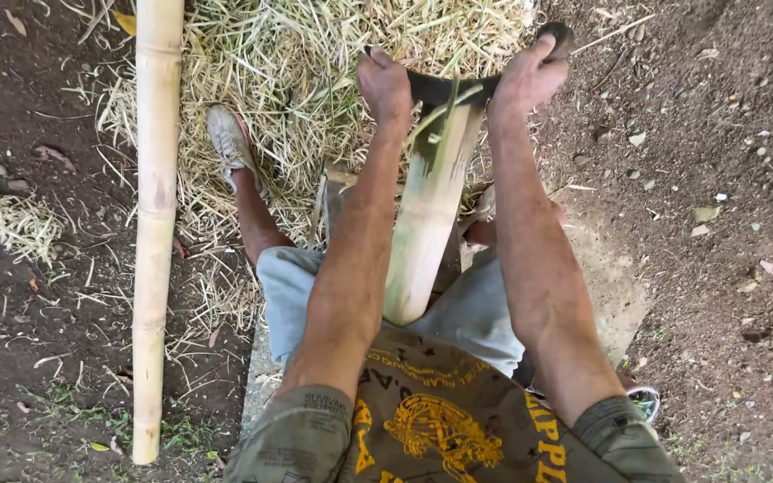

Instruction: Shave or smooth the surface of a bamboo stalk using a curved blade.

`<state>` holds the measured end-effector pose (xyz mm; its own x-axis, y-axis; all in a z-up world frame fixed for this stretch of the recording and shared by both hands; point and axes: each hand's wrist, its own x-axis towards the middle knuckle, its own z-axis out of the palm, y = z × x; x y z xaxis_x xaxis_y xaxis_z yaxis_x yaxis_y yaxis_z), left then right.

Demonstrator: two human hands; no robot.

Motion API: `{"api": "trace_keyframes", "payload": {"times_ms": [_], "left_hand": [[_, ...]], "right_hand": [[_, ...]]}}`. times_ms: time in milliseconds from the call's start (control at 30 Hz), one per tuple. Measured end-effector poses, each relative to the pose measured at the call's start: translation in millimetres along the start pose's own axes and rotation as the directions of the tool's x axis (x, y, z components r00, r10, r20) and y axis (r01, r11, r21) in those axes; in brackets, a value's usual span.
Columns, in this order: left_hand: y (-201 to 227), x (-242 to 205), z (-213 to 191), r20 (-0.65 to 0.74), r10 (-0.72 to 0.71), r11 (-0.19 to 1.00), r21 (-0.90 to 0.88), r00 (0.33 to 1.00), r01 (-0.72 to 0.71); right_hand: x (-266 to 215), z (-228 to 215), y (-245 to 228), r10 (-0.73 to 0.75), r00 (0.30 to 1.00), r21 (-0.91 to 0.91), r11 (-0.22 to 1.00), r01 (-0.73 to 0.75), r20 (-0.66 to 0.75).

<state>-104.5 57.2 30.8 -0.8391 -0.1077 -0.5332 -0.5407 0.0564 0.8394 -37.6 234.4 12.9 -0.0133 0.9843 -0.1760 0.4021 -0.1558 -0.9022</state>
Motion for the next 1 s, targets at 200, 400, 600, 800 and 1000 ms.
{"api": "trace_keyframes", "payload": {"times_ms": [200,400,600,800,1000], "left_hand": [[-14.0,18.3,9.9,0.067,0.033,0.996,0.075,0.997,-0.038],[-16.6,1.7,-4.0,0.097,0.119,0.993,-0.021,0.988,-0.117],[-90.0,-40.8,-64.5,-0.059,0.536,0.816,0.293,0.842,-0.498],[-60.9,-132.9,-112.3,0.016,0.270,0.920,0.290,0.963,-0.263],[-53.5,-125.6,-96.8,-0.063,0.334,0.895,0.335,0.941,-0.295]], "right_hand": [[11.4,-5.1,20.1,0.093,0.996,0.061,0.994,-0.093,-0.010],[-9.1,-19.4,21.1,0.035,0.999,0.041,0.999,-0.034,-0.017],[-62.5,-71.5,76.0,-0.022,0.999,-0.038,0.999,0.021,-0.031],[-115.1,-133.8,92.8,0.194,0.966,0.303,0.923,-0.239,0.170],[-97.8,-114.0,89.3,0.211,0.963,0.318,0.913,-0.255,0.168]]}}
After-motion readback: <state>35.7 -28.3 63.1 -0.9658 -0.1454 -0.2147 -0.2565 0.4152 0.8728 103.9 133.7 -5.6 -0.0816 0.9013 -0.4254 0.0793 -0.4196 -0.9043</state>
